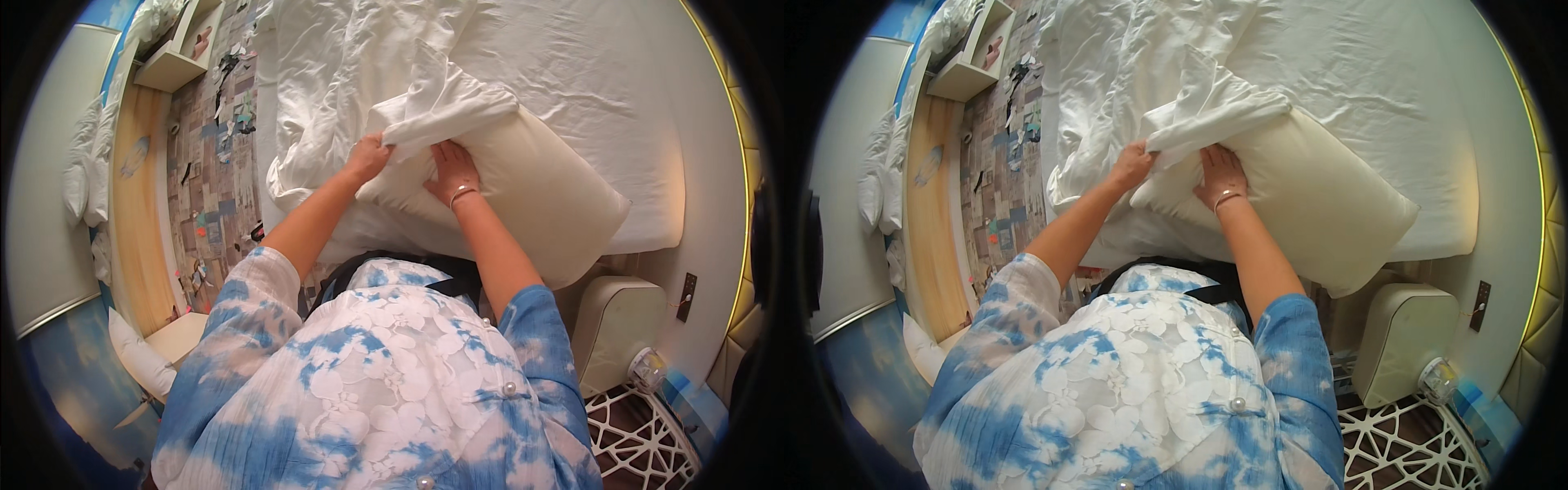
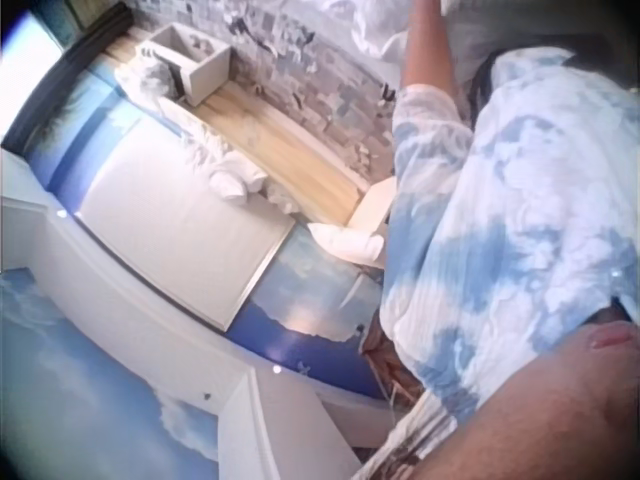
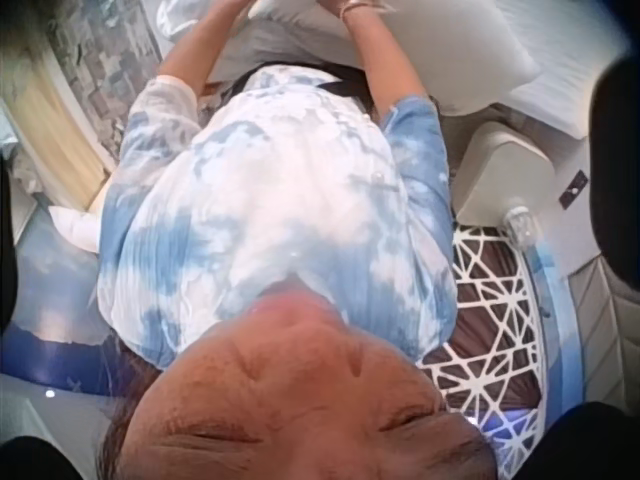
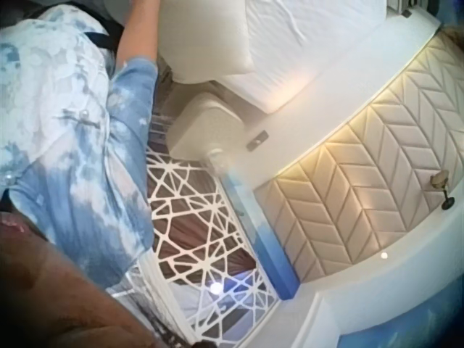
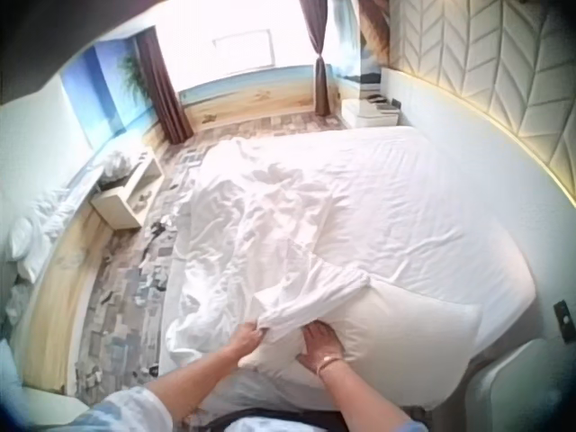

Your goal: The person inserts a pillow into a white pillowcase on a bed. They align the corners, push the pillow inside, and smooth the case before placing the finished pillow on the bed.

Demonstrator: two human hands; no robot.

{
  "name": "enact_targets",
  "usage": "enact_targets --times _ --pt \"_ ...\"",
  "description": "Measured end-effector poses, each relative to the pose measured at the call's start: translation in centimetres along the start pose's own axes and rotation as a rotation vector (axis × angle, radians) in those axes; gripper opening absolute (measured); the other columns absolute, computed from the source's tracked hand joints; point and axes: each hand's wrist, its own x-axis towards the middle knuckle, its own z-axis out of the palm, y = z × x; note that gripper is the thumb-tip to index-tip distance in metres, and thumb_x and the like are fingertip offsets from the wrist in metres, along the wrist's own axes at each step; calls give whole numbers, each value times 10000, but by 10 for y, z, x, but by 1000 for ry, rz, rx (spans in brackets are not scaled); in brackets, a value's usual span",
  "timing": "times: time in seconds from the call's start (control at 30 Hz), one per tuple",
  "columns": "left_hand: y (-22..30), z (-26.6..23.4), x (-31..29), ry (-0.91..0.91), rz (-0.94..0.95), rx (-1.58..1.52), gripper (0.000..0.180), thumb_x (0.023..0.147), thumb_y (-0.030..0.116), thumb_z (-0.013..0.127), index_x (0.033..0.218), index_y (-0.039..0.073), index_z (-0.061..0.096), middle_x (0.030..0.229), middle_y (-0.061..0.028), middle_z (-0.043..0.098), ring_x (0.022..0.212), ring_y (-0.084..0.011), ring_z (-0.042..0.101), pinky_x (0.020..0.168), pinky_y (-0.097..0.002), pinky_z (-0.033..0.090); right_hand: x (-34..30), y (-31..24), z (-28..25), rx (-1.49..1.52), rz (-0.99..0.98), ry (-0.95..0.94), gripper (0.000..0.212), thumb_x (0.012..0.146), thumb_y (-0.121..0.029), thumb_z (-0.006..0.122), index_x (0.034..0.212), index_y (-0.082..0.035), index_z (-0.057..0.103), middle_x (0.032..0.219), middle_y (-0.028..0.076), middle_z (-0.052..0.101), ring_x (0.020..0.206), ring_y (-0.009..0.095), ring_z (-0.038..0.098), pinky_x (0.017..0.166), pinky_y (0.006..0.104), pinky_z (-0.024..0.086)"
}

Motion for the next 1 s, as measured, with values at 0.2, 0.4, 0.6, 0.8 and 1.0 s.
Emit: enact_targets --times 0.2,0.4,0.6,0.8,1.0 --pt "6 -8 9 -29 61 -69 251 931 186 501 1046 -5 615 831 -133 661 762 -182 578 732 -335 474 23 -47 60 -219 -76 17 334 891 -162 443 1188 -54 553 1252 126 519 1232 278 439 1035 391 345" --pt "-6 -12 2 55 90 17 263 937 176 497 1082 -21 594 876 -167 658 806 -157 559 752 -334 463 4 -93 123 -70 -281 147 346 906 -178 422 1204 -80 568 1148 108 608 1099 283 536 1035 407 337" --pt "-3 -10 -3 177 28 91 223 907 191 506 1007 2 568 893 -253 619 899 -435 588 743 -452 464 15 -74 79 -45 -26 -311 300 858 -171 467 1064 -52 649 1097 180 635 1043 292 585 1012 389 351" --pt "25 -1 21 201 310 520 199 865 152 526 1031 41 519 1009 -182 602 863 -396 608 729 -484 503 -13 -1 -69 175 -258 132 223 656 5 593 856 -67 657 877 103 620 900 275 583 828 364 457" --pt "109 16 72 431 589 415 173 838 113 538 1002 58 549 963 -134 570 766 -368 585 687 -419 500 -41 32 -186 -27 -59 667 132 685 -37 619 773 -106 689 853 35 551 813 238 541 748 358 470"
